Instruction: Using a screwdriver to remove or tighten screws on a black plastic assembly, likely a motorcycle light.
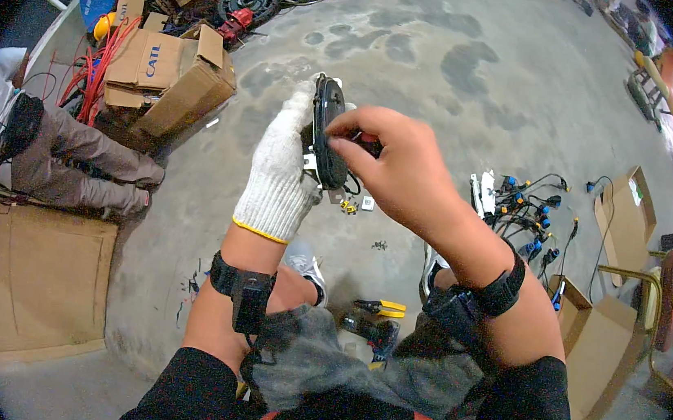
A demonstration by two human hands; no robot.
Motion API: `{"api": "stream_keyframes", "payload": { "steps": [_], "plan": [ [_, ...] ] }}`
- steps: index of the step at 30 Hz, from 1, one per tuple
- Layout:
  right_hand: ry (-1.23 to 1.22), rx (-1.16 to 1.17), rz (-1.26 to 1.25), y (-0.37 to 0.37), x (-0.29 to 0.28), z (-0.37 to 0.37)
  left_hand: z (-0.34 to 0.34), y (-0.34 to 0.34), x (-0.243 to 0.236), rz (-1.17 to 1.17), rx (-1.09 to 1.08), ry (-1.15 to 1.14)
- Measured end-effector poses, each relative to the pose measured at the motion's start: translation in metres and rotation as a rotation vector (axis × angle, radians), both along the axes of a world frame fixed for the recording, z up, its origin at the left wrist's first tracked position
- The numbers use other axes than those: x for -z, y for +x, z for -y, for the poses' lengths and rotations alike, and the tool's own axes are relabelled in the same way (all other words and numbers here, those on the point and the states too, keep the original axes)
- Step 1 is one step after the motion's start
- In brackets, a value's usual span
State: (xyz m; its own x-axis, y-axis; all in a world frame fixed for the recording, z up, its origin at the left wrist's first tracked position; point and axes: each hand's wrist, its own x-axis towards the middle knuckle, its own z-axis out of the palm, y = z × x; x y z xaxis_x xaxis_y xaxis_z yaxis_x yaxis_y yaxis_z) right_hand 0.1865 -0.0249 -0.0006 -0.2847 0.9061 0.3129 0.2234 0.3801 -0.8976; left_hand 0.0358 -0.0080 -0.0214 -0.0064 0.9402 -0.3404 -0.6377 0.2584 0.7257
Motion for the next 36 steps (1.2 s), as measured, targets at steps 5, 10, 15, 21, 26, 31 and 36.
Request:
{"api": "stream_keyframes", "payload": {
  "steps": [5, 10, 15, 21, 26, 31, 36],
  "plan": [
    [0.029, -0.027, 0.050, 0.003, 0.002, 0.002, -0.003, 0.005, 0.006, 0.020, 0.042, 0.003],
    [-0.014, -0.028, 0.020, 0.004, 0.007, -0.001, -0.004, 0.005, 0.008, -0.022, 0.047, -0.008],
    [0.012, -0.098, 0.009, 0.002, 0.010, -0.003, 0.005, -0.001, 0.004, -0.030, 0.053, -0.034],
    [-0.072, -0.151, -0.010, 0.000, 0.002, 0.003, 0.007, -0.005, 0.008, -0.030, 0.062, -0.005],
    [-0.214, -0.127, -0.040, 0.003, 0.005, 0.003, 0.010, 0.000, 0.008, -0.018, 0.091, 0.035],
    [-0.283, -0.121, -0.108, 0.003, 0.006, 0.001, 0.016, -0.003, -0.001, -0.090, 0.112, 0.018],
    [-0.212, -0.146, -0.084, 0.000, 0.007, -0.001, 0.017, -0.004, 0.015, -0.369, 0.054, 0.388]
  ]
}}
